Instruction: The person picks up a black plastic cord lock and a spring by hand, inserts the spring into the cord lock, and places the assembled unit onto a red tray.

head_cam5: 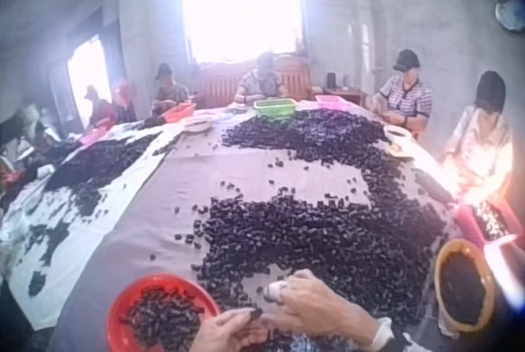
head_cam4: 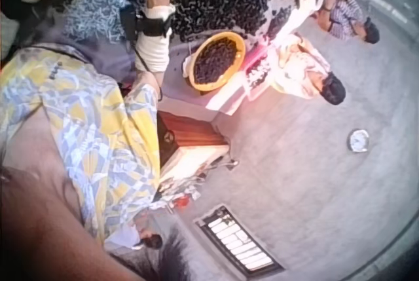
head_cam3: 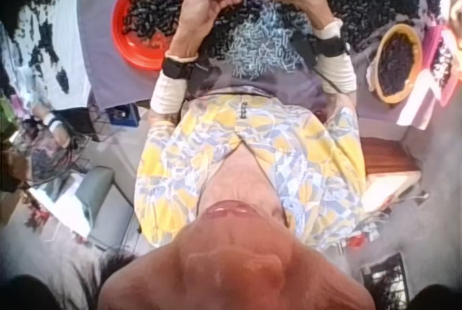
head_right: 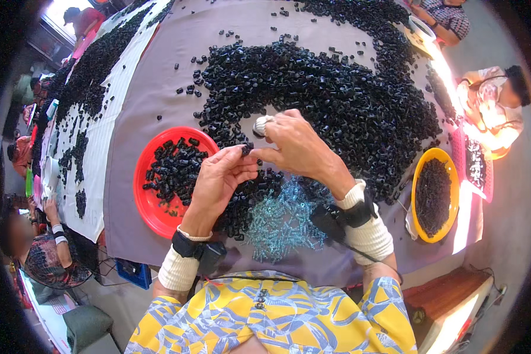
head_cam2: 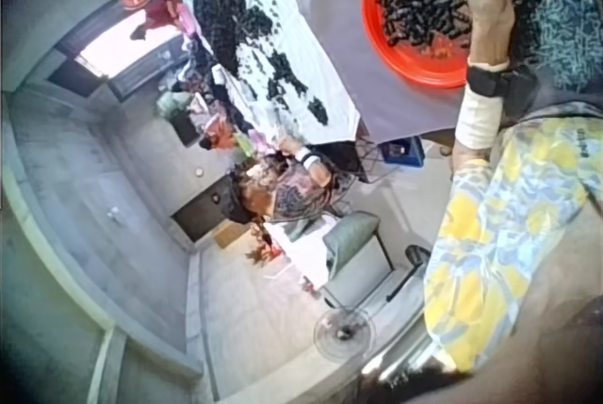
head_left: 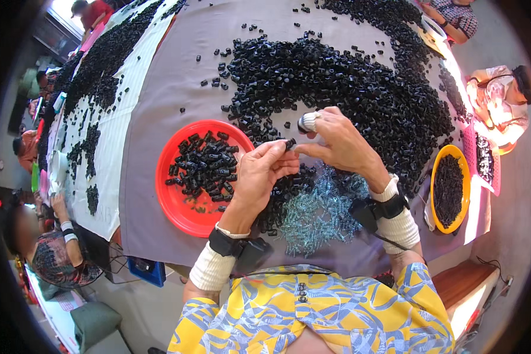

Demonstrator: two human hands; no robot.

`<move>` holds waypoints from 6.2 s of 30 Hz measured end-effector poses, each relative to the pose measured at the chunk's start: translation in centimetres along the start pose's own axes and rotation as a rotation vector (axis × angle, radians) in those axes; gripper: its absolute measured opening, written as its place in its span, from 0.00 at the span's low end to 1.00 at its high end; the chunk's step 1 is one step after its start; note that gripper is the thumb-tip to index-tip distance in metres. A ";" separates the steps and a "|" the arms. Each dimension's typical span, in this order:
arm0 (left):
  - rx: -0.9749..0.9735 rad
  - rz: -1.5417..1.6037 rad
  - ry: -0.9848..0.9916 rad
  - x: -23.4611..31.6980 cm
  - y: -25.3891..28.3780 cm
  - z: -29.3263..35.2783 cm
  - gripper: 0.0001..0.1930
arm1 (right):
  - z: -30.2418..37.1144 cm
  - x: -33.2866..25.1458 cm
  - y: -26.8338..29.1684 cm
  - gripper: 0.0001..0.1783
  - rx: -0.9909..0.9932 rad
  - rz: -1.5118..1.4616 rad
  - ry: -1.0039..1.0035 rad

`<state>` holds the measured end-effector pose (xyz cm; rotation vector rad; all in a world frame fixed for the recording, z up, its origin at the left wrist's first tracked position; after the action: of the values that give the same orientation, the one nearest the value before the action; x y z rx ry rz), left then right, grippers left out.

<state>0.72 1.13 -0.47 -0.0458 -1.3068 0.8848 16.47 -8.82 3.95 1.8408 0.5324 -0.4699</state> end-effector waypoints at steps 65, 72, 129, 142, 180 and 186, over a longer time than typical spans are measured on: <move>0.157 0.131 -0.053 -0.3 2.3 2.9 0.14 | 2.5 0.4 -1.4 0.18 0.126 0.051 -0.070; 0.346 0.258 -0.168 0.7 7.7 4.3 0.20 | 1.3 3.4 -2.9 0.11 0.056 0.149 -0.183; 0.164 0.000 -0.027 -0.8 3.3 1.6 0.10 | -2.4 5.8 -8.0 0.13 -0.018 0.187 -0.158; 0.013 -0.188 -0.020 -1.0 1.3 0.7 0.11 | -0.9 -0.1 -1.5 0.14 -0.192 -0.034 -0.019; -0.090 -0.152 -0.032 -2.2 -0.2 1.2 0.11 | 2.8 -1.2 -1.2 0.08 0.129 -0.262 -0.121; -0.108 -0.227 -0.063 -2.7 -0.8 1.7 0.10 | 3.5 -1.5 -1.2 0.08 0.103 -0.267 -0.138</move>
<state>-0.24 -1.75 -1.73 0.0452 -1.3872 0.6268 14.35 -12.00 2.76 1.8263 0.6730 -0.8106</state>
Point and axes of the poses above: each hand's wrist, its own z-axis away from the middle knuckle, its own y-axis out of the back of the hand, x = y × z, the point moved 1 cm from there along -z, towards the middle knuckle, and after that the axes turned 7 degrees about -z, right-handed, at the moved point
